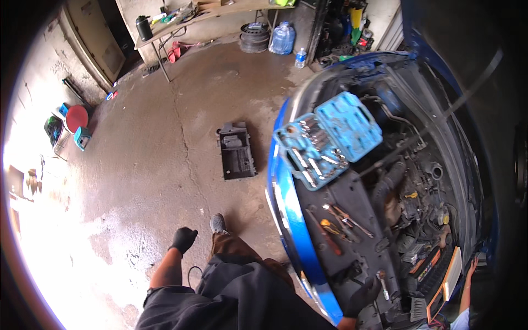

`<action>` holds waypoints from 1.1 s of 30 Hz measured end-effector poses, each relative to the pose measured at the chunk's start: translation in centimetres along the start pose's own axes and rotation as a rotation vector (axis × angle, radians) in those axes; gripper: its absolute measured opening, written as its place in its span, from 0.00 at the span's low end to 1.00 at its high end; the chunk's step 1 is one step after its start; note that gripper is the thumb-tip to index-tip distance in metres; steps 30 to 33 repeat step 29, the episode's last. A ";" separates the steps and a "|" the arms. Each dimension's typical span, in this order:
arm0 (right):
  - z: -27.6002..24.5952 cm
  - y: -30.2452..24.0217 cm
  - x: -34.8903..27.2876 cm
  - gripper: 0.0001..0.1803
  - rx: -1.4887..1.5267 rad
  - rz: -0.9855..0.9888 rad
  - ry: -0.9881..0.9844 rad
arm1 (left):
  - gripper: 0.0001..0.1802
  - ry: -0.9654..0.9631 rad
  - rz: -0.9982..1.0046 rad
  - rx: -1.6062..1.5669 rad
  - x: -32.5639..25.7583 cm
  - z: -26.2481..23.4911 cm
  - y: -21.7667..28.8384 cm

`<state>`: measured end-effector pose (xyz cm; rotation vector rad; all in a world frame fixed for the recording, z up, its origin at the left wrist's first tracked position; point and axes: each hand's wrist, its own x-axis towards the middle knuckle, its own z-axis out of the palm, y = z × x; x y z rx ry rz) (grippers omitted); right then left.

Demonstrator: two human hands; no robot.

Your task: The person works on various components inside a car's engine bay with gloved hands. They manipulate hoses, electrical connectors, and other engine parts, moving between different sections of the bay.

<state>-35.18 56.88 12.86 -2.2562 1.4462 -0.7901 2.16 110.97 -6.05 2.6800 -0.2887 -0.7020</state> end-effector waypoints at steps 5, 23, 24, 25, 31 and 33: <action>12.2 -21.3 -2.0 0.10 0.254 -0.447 -0.622 | 0.19 -0.038 -0.450 -0.652 0.8 0.4 -11.2; 42.2 -55.3 9.7 0.15 0.142 -0.796 -0.993 | 0.17 0.150 -0.598 -0.997 29.5 -24.6 -14.3; 43.4 -57.8 11.2 0.14 0.115 -0.787 -1.017 | 0.17 0.115 -0.611 -0.962 29.9 -25.4 -14.2; 45.0 -60.5 12.6 0.14 0.144 -0.776 -1.045 | 0.17 0.066 -0.656 -0.897 30.5 -26.3 -14.2; 52.5 -68.5 17.7 0.18 0.340 -0.734 -1.173 | 0.20 -0.043 -0.718 -0.770 37.3 -29.4 -14.2; 52.5 -68.5 17.7 0.18 0.340 -0.734 -1.173 | 0.20 -0.043 -0.718 -0.770 37.3 -29.4 -14.2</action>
